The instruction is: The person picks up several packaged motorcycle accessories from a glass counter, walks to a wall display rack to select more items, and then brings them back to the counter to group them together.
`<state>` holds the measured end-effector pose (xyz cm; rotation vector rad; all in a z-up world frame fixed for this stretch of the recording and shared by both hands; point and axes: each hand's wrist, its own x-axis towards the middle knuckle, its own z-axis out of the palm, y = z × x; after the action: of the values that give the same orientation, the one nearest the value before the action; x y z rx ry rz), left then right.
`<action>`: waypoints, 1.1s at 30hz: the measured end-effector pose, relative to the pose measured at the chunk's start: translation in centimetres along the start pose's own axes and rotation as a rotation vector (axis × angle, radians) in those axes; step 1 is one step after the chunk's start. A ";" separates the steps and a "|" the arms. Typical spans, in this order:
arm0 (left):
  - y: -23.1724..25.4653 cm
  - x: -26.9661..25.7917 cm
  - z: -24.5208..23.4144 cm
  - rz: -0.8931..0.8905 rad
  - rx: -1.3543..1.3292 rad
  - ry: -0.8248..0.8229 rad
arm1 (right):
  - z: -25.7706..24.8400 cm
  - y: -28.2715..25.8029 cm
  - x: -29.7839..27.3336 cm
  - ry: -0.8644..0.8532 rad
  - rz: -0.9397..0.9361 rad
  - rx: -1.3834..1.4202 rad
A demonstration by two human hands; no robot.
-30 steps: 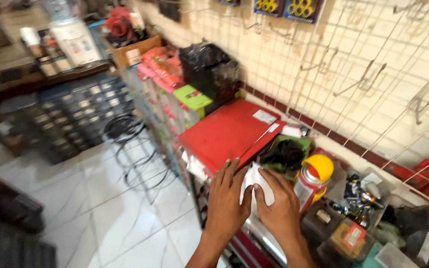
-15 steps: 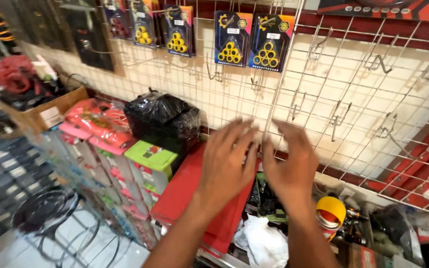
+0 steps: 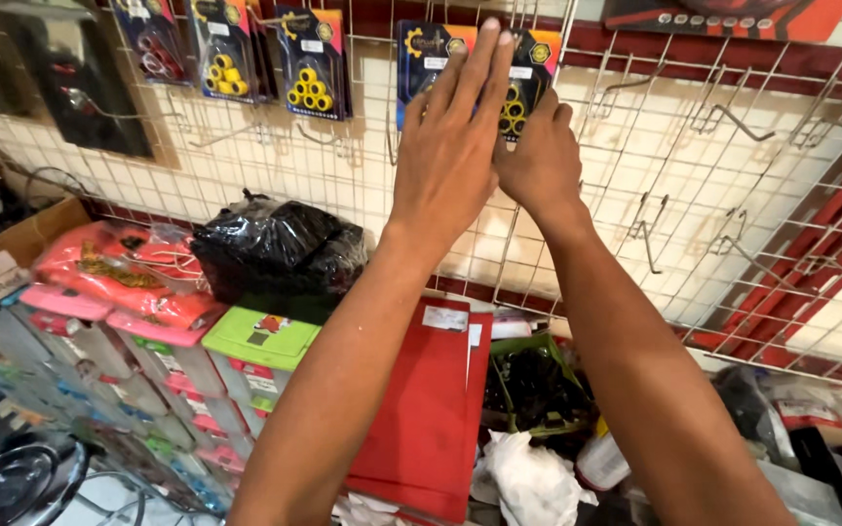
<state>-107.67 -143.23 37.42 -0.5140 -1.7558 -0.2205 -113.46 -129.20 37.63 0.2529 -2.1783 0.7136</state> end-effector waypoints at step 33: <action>0.3 0.7 0.5 -0.126 -0.479 0.011 | 0.3 -0.2 1.2 0.043 0.260 1.206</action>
<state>-108.06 -142.62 37.94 -0.7419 -1.7257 -0.7421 -114.33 -129.46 38.49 0.5425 -1.4869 2.0895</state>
